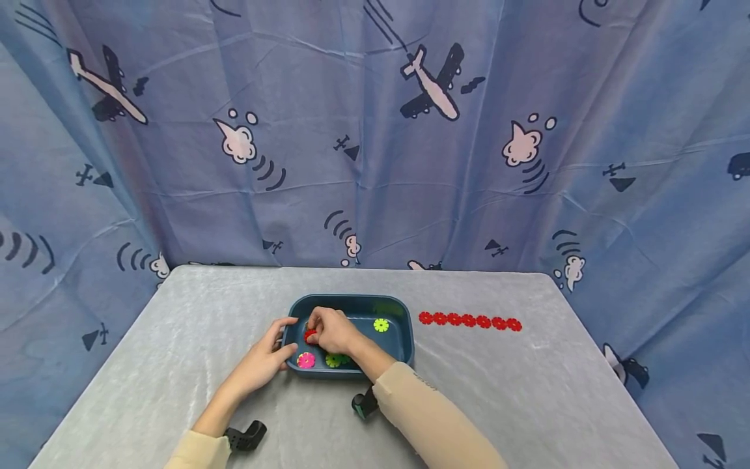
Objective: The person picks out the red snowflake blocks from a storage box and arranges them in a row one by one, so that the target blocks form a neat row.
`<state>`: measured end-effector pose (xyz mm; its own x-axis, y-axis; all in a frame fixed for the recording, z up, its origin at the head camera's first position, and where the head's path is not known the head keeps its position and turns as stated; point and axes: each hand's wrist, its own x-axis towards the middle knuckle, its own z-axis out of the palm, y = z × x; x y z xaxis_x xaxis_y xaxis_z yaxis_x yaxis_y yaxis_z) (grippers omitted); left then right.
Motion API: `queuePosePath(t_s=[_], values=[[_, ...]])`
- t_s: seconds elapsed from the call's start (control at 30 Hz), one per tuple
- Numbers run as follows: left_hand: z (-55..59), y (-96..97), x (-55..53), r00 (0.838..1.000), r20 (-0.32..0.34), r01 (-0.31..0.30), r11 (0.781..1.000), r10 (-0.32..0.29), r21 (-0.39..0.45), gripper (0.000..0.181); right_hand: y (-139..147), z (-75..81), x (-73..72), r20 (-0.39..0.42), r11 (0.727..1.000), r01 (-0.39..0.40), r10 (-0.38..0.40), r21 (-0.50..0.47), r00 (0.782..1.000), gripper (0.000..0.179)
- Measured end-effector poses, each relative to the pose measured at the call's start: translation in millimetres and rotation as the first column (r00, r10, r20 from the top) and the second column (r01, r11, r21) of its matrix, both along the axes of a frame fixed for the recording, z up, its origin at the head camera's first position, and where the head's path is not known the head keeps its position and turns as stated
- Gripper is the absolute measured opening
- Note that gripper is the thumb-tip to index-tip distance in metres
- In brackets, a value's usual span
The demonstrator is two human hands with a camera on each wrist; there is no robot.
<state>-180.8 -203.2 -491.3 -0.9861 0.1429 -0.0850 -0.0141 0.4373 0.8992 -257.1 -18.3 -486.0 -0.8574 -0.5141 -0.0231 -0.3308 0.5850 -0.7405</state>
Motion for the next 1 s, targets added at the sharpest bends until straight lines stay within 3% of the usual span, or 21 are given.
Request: queuePosePath(t_s=[0.2, 0.57, 1.0], values=[[2.3, 0.9, 1.8, 1.000, -0.003, 0.004, 1.000, -0.004, 0.002, 0.052, 4.1, 9.5, 1.7, -0.022, 0.998, 0.011, -0.012, -0.058, 1.000, 0.010], [3.5, 1.5, 2.6, 1.000, -0.007, -0.008, 1.000, 0.008, -0.014, 0.052, 33.2, 28.7, 4.7, 0.106, 0.973, 0.043, -0.019, -0.228, 0.994, 0.016], [2.5, 0.2, 2.7, 1.000, -0.020, 0.006, 1.000, -0.007, -0.027, 0.053, 75.7, 42.4, 12.7, 0.069, 0.950, 0.058, -0.039, -0.308, 0.997, 0.016]])
